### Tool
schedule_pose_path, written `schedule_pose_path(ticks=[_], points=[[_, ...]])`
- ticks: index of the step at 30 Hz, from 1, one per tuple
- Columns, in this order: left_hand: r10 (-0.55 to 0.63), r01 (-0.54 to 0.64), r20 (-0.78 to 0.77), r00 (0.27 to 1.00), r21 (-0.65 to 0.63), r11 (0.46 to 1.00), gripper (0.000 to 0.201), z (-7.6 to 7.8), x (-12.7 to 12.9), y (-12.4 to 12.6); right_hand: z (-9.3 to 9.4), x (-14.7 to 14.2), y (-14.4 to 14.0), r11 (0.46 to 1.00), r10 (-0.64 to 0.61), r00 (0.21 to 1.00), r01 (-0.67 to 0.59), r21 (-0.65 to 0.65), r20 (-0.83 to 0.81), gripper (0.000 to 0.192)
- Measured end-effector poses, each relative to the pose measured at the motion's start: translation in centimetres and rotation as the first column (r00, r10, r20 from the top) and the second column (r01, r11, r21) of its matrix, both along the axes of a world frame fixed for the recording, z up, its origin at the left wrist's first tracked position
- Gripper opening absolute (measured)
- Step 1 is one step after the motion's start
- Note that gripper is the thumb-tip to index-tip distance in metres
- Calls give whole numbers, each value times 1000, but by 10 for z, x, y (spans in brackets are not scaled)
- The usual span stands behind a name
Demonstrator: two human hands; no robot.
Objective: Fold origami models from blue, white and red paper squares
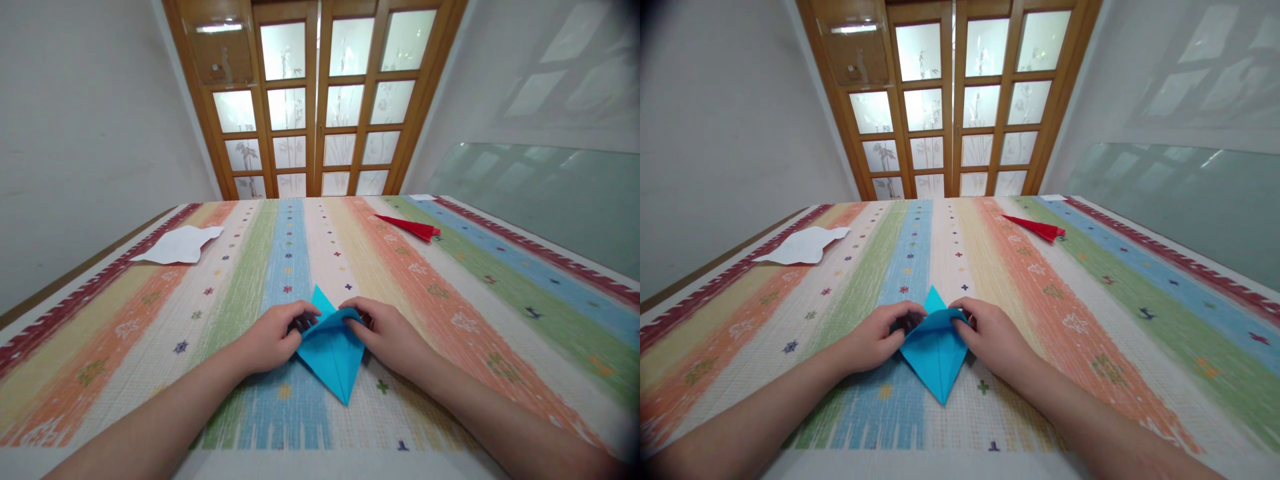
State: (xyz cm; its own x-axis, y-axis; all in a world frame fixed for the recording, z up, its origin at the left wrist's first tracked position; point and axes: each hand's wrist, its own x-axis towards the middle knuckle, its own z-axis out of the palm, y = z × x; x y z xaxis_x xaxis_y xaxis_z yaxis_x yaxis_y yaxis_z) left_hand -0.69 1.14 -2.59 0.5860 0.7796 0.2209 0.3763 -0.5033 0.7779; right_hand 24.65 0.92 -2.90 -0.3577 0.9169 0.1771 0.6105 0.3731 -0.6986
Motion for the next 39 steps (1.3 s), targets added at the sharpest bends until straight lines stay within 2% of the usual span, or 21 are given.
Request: schedule_pose_path(ticks=[6, 14, 18, 24, 33, 36, 39], points=[[0, 0, 15, 1000, -4, 1000, 61, -3, -1, 3, 1, 2, 2, 1000, -13, 995, 13, -1, 94, 14], [-20, 31, 118, 993, -99, 995, 56, -4, 0, 7, 1, 2, 1, 998, -67, 978, 64, 21, 197, 21], [-16, 24, 88, 996, -89, 996, 44, -3, 1, 4, 3, 2, 0, 998, -64, 983, 59, 32, 171, 17], [19, -20, -18, 1000, -18, 1000, 40, -3, 3, 0, 1, 2, 0, 999, -38, 989, 34, 33, 146, 15], [176, -172, -114, 978, 40, 984, 45, -12, 12, -3, 4, -4, -4, 999, -40, 980, 36, 22, 197, 28], [270, -255, -161, 949, 110, 961, 42, -15, 15, -1, 7, -8, -7, 999, -36, 982, 35, 8, 187, 36], [335, -291, -214, 918, 212, 933, 29, -15, 17, 0, 7, -10, -8, 999, -36, 984, 35, 12, 174, 39]])
